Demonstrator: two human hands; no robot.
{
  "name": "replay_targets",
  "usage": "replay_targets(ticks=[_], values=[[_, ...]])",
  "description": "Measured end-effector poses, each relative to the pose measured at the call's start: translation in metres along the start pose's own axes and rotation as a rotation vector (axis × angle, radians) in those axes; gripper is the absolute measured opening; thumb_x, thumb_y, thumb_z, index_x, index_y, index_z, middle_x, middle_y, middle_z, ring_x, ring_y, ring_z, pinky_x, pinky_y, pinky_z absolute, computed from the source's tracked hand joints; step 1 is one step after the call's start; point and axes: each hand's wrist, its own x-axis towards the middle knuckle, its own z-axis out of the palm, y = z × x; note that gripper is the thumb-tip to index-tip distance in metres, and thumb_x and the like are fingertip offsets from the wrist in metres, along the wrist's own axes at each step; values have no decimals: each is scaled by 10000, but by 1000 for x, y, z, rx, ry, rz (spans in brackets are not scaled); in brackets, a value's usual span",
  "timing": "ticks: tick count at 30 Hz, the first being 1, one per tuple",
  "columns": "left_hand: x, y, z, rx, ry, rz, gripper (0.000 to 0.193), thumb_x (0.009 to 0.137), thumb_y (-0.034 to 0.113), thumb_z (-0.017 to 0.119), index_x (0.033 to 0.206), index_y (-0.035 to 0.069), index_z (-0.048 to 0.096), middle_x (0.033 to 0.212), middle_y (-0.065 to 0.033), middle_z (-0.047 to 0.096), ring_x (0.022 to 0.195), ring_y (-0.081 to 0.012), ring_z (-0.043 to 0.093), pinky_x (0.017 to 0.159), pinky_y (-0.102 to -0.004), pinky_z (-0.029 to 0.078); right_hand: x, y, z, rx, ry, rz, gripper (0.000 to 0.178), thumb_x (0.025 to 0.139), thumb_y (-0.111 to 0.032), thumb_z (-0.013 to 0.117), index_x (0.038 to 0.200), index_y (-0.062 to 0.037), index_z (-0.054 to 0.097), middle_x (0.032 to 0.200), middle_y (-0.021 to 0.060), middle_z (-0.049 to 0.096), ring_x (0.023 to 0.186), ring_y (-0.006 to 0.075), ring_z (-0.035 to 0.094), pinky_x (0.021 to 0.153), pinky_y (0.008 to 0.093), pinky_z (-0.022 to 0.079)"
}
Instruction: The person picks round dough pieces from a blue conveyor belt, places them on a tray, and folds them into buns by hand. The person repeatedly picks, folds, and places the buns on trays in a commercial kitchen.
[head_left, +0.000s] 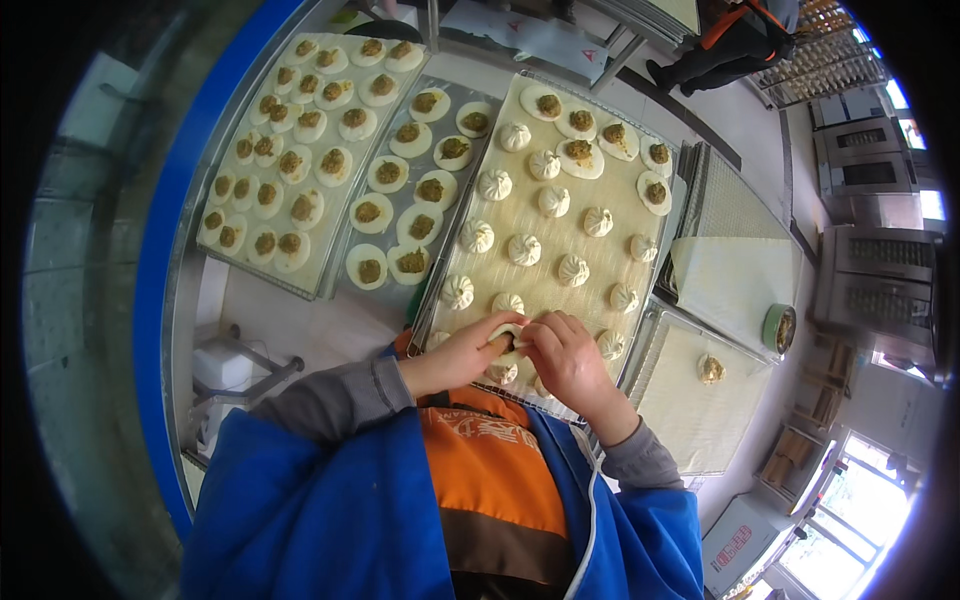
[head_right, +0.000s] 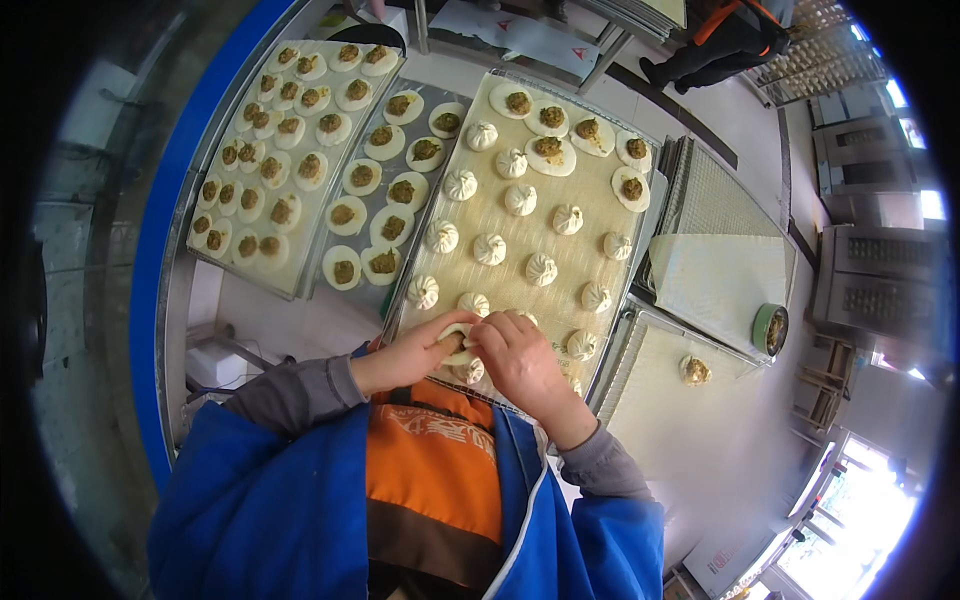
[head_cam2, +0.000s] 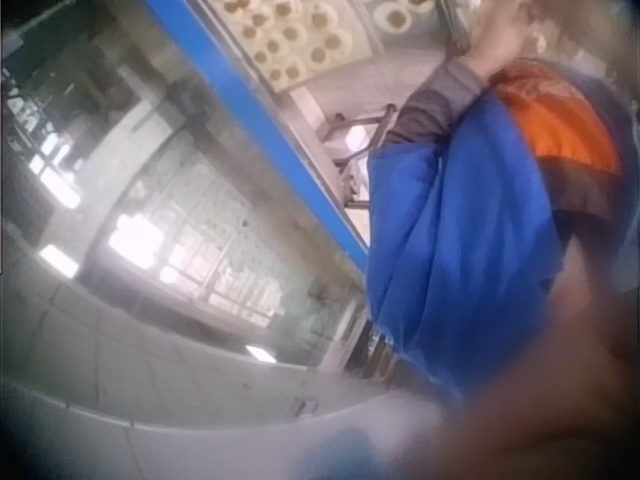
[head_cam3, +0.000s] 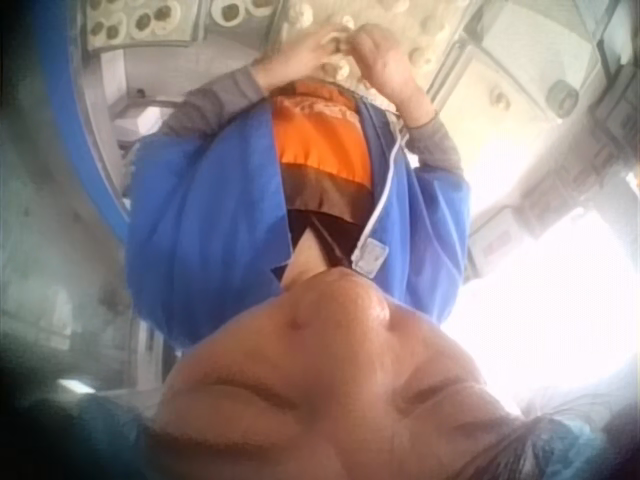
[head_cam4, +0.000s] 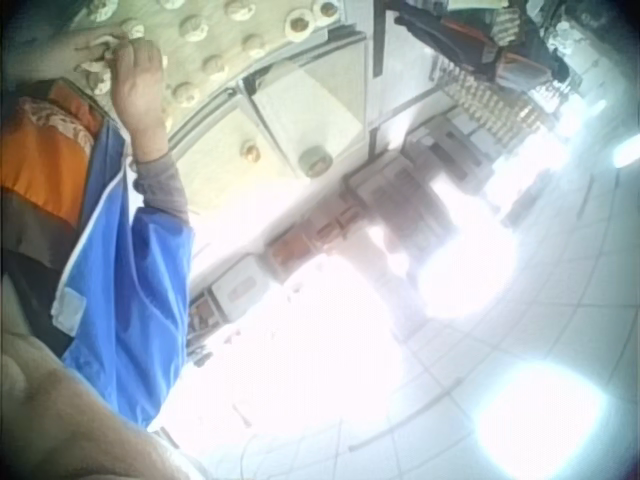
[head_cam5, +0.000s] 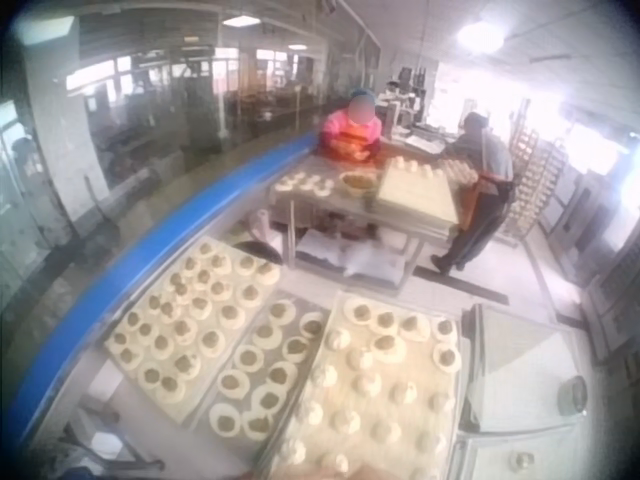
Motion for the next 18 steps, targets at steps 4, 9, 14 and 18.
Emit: replay_targets(ticks=[4, 9, 14, 18], values=[[2, -10, 0, 225, 40, 228, 427, 1008, 24, 448, 1432, 79, 431, 1204, -107, 608, 925, -169, 658, 777, -312, 546, 2, -2, -2, 226, -57, 172, 261, 787, -13, 720, 1016, -57, 603, 926, 116, 614, 848, 323, 631, 744, 423, 527], [15, -25, -12, 132, -161, 126, 469, 997, 24, 431, 1462, 83, 407, 1194, -92, 597, 895, -137, 668, 748, -268, 556, 4, -3, 0, 149, -77, 29, 262, 814, -30, 700, 1057, -37, 600, 934, 136, 609, 870, 351, 618, 774, 447, 514], [10, -30, -8, -299, -102, -111, 505, 982, 26, 426, 1484, 42, 369, 1360, -125, 552, 834, -127, 674, 732, -273, 576, 6, 2, 6, 114, -88, 96, 271, 822, -34, 694, 1072, -39, 589, 935, 131, 615, 875, 360, 620, 786, 446, 511], [7, -23, -6, 514, -11, 206, 532, 980, 21, 443, 1501, -11, 343, 1370, -130, 529, 1054, -159, 621, 822, -320, 567, 6, 1, 7, 95, -5, -2, 260, 816, -25, 692, 1058, -48, 598, 928, 130, 619, 846, 354, 624, 771, 442, 511]])
